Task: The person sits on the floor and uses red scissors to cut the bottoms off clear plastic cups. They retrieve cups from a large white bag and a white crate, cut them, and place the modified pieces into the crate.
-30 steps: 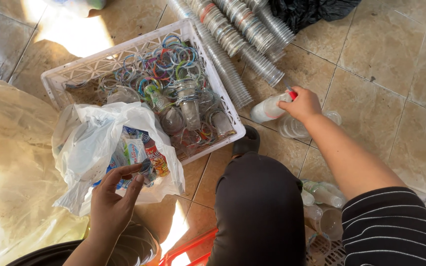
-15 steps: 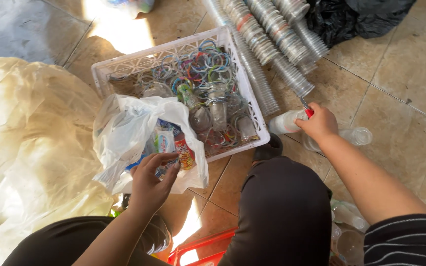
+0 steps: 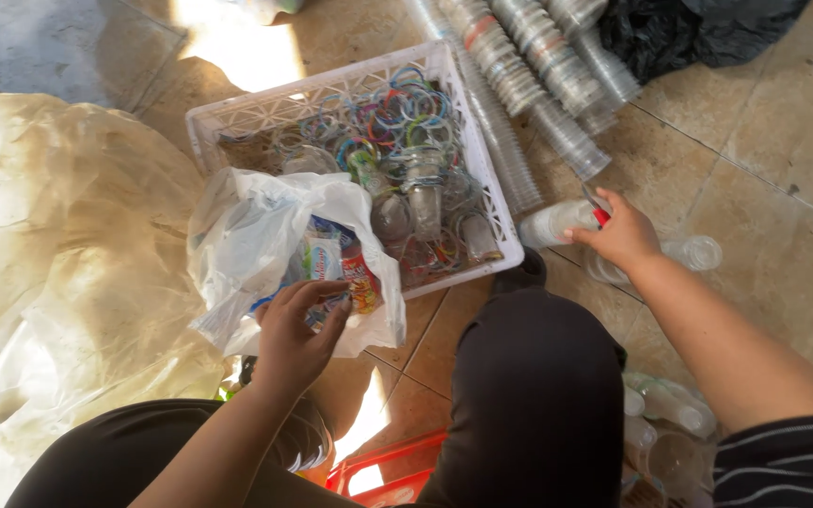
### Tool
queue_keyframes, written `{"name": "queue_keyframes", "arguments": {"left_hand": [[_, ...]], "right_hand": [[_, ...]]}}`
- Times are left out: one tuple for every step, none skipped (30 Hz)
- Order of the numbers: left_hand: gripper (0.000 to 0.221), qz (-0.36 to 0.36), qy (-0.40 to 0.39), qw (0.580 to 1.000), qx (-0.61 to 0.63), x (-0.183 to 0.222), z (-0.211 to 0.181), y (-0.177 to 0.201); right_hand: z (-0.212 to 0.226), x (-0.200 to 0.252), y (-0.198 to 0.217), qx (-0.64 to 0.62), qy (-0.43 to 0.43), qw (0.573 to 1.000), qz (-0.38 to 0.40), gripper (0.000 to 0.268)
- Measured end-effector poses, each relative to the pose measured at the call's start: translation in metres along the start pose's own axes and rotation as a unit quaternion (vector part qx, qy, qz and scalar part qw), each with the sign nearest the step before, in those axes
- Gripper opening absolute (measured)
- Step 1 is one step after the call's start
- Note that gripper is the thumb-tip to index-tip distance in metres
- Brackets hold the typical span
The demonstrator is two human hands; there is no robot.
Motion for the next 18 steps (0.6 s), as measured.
{"name": "queue_keyframes", "arguments": {"left_hand": [[0.021,-0.007,-0.016,1.0,-0.013,0.0,0.011,-0.001],[0.022,-0.007,-0.03,0.999,-0.024,0.002,0.023,-0.005],[0.022,0.008,-0.031,0.999,-0.019,0.001,0.019,-0.004],[0.021,0.005,-0.053,0.998,0.015,0.001,0.013,-0.002],[0.02,0.001,-0.073,0.996,0.05,0.001,0.006,-0.001],[0.02,0.025,-0.071,0.995,0.058,0.004,-0.001,-0.001],[0.021,0.039,-0.045,0.998,0.025,0.005,-0.005,0.0],[0.023,0.043,-0.024,0.999,-0.011,0.001,-0.011,0.004],[0.023,0.057,-0.029,0.998,-0.006,0.002,-0.013,0.0],[0.023,0.053,-0.045,0.997,-0.027,0.004,-0.013,0.001],[0.024,0.049,-0.062,0.996,-0.047,0.005,-0.014,0.004],[0.024,0.052,-0.065,0.995,-0.047,0.007,-0.014,0.002],[0.024,0.05,-0.06,0.996,-0.046,0.007,-0.014,0.003],[0.025,0.046,-0.055,0.996,-0.045,0.007,-0.014,0.003],[0.025,0.046,-0.059,0.996,-0.045,0.007,-0.013,0.002],[0.023,0.039,-0.066,0.996,-0.05,0.008,-0.011,0.003],[0.022,0.033,-0.073,0.995,-0.055,0.01,-0.009,0.003],[0.022,0.031,-0.075,0.995,-0.056,0.01,-0.011,0.004]], "right_hand": [[0.0,-0.001,0.001,-0.011,0.022,1.0,-0.006,0.095],[-0.006,0.004,0.002,-0.02,0.036,0.999,-0.011,0.104],[-0.01,0.001,0.002,-0.017,0.02,1.0,-0.01,0.104],[-0.014,0.003,0.005,-0.038,0.049,0.996,-0.061,0.1],[-0.02,0.004,0.009,-0.056,0.077,0.989,-0.112,0.097],[-0.026,0.013,0.013,-0.05,0.053,0.991,-0.11,0.097],[-0.026,0.023,0.023,-0.084,0.105,0.976,-0.169,0.077],[-0.018,0.024,0.037,-0.117,0.166,0.951,-0.233,0.058],[-0.021,0.038,0.051,-0.113,0.153,0.953,-0.237,0.058],[-0.02,0.049,0.059,-0.143,0.125,0.958,-0.213,0.035],[-0.018,0.06,0.068,-0.173,0.097,0.962,-0.189,0.028],[-0.026,0.066,0.07,-0.174,0.095,0.961,-0.193,0.028],[-0.031,0.073,0.072,-0.151,0.111,0.965,-0.186,0.012],[-0.034,0.078,0.074,-0.128,0.129,0.967,-0.179,0.01],[-0.039,0.084,0.077,-0.129,0.128,0.966,-0.183,0.01],[-0.044,0.09,0.077,-0.146,0.125,0.967,-0.168,0.011],[-0.049,0.096,0.077,-0.164,0.122,0.967,-0.154,0.013],[-0.058,0.099,0.074,-0.165,0.123,0.966,-0.156,0.013]]}}
Point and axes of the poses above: each hand's wrist, its own x-axis away from the middle knuckle, its own y-axis out of the back of the hand, z = x × y, the point moved 5 cm from there along -x, towards the middle knuckle, and after that the axes turned 7 degrees about x, right-handed, at the moved point
